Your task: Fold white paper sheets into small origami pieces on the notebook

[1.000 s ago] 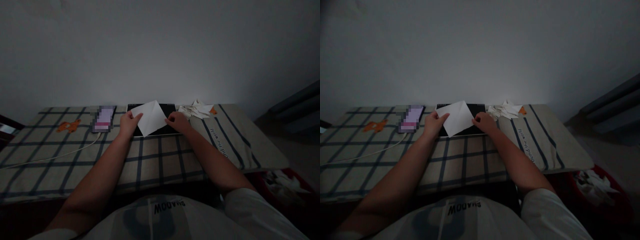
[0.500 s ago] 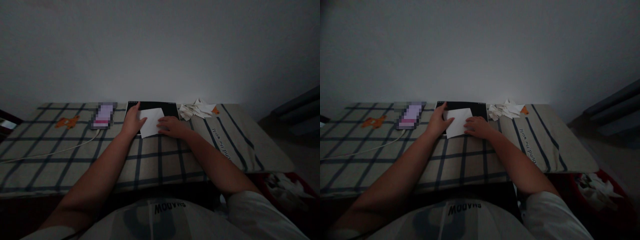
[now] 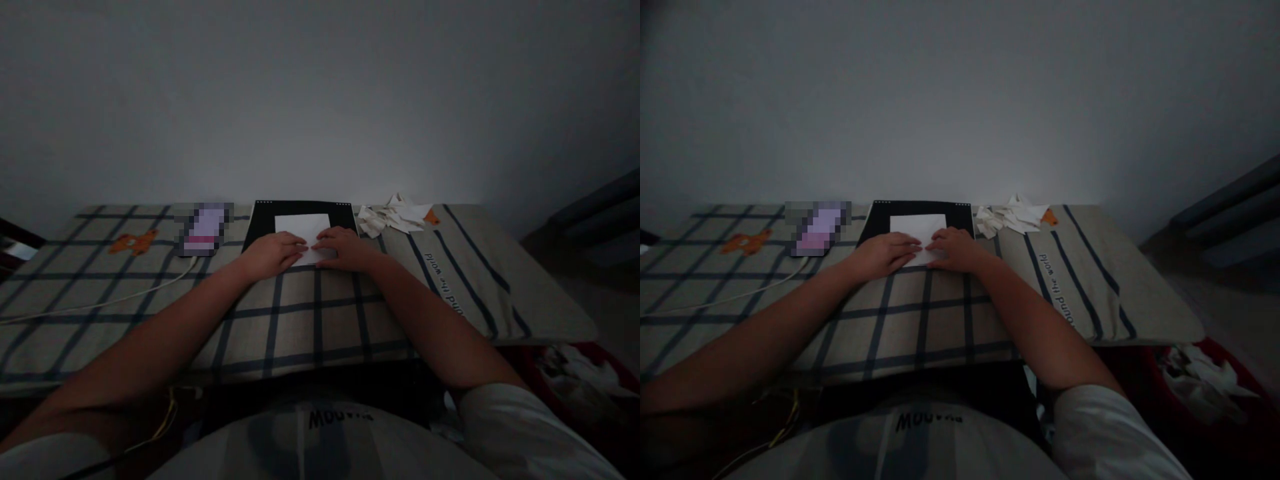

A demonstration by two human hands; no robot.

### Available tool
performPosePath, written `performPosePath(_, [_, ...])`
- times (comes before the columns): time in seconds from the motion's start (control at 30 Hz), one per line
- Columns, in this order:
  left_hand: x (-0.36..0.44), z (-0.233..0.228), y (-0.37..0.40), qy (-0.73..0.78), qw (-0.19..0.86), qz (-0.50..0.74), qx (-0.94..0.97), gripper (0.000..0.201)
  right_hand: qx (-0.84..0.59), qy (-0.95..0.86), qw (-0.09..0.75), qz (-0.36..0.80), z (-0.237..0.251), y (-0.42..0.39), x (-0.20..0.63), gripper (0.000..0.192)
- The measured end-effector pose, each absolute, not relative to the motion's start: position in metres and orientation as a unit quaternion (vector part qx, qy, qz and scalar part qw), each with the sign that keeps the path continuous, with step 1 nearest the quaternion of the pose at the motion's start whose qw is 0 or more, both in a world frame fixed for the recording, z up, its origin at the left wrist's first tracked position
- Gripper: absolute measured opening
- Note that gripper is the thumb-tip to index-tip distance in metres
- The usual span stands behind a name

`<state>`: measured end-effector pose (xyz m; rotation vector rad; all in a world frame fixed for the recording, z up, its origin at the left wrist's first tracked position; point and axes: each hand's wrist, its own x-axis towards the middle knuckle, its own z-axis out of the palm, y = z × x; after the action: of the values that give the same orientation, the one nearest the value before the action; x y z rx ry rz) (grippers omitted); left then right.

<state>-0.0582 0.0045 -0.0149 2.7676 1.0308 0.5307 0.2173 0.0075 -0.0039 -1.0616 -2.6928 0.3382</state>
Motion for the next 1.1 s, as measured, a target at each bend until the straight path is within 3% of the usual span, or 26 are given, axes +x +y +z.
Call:
performPosePath(0.27, [-0.076, -0.014, 0.0, 0.315, 0.155, 0.174, 0.92, 0.066, -0.364, -0.912, 0.137, 0.127, -0.002, 0.007, 0.216, 0.043])
performPosePath(0.43, [-0.079, -0.019, 0.001, 0.319, 0.17, 0.184, 0.914, 0.053, -0.335, -0.929, 0.12, 0.102, -0.005, 0.008, 0.219, 0.048])
performPosePath(0.63, [-0.077, -0.017, -0.001, 0.34, 0.181, 0.197, 0.902, 0.049, -0.298, -0.936, 0.167, 0.086, -0.022, 0.015, 0.23, 0.046])
performPosePath(0.8, [-0.075, -0.01, -0.004, 0.348, 0.194, 0.227, 0.889, 0.035, -0.285, -0.937, 0.173, 0.107, -0.023, 0.017, 0.235, 0.044])
performPosePath(1.1, [-0.072, -0.009, -0.004, 0.391, 0.202, 0.273, 0.855, 0.041, -0.295, -0.901, 0.248, 0.199, -0.021, 0.021, 0.239, 0.033])
